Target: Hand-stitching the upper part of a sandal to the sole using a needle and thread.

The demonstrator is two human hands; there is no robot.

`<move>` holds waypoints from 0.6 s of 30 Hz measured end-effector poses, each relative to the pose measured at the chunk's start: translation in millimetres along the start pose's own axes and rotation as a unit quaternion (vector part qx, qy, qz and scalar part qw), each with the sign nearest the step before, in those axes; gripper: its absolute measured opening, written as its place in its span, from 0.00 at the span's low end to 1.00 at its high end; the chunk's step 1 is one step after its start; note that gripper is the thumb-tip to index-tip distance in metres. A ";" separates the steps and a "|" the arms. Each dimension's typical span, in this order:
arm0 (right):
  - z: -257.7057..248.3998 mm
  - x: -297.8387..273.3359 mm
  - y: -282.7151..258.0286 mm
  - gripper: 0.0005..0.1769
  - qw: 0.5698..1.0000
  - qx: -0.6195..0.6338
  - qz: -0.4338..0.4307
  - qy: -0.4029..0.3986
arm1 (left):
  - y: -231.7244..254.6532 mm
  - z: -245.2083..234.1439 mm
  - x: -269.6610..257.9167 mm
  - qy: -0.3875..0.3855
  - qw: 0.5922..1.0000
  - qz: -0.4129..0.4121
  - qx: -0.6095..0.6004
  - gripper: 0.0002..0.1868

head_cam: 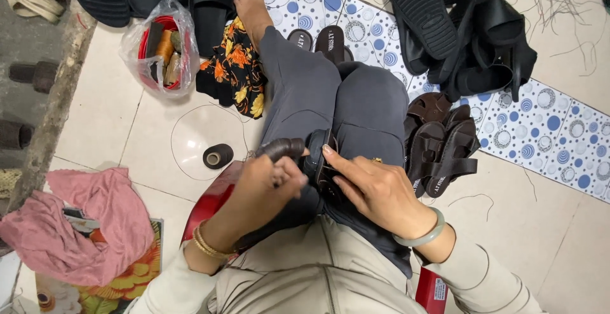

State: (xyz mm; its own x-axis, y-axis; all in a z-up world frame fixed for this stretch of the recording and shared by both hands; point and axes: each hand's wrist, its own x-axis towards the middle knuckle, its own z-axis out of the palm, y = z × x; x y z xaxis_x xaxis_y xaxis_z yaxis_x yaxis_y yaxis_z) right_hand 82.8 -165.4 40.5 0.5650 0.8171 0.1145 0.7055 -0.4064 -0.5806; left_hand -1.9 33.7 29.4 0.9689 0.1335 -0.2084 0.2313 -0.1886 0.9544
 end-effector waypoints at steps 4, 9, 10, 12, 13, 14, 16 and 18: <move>-5.5 -2.0 2.3 0.22 1.000 -0.003 -0.003 -0.018 | -10.8 -2.0 -3.5 -0.062 0.991 0.011 -0.120 0.26; -44.7 2.4 -5.9 0.27 0.991 -0.039 0.026 -0.129 | 9.0 22.0 2.5 0.012 0.995 -0.024 0.098 0.32; -50.8 -3.3 -1.9 0.29 0.984 -0.053 0.058 -0.161 | 3.4 32.5 2.5 0.060 0.979 0.052 0.189 0.35; -65.7 -22.3 12.1 0.30 0.975 -0.067 0.093 -0.193 | -11.1 46.8 0.2 0.107 0.947 0.127 0.275 0.39; -74.6 -35.4 21.9 0.31 0.953 -0.110 0.167 -0.228 | -19.8 50.4 -2.2 0.117 0.933 0.127 0.316 0.40; -83.6 -45.9 32.8 0.32 0.923 -0.154 0.239 -0.258 | -28.2 52.4 -1.8 0.130 0.915 0.129 0.359 0.41; -71.9 -66.2 43.5 0.20 0.949 -0.107 0.201 -0.220 | -24.6 50.3 0.0 0.132 0.928 0.127 0.325 0.40; -58.1 -73.6 42.6 0.13 0.968 -0.060 0.164 -0.180 | -20.0 43.2 -2.0 0.132 0.940 0.125 0.290 0.39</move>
State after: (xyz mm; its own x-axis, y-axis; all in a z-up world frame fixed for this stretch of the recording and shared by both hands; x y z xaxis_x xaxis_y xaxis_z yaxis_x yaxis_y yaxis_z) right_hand 96.1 -266.6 54.2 0.5966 0.7168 -0.3609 0.5697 -0.6950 -0.4387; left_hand -4.6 -4.8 1.5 0.9616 0.2362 0.1400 0.0825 -0.7349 0.6731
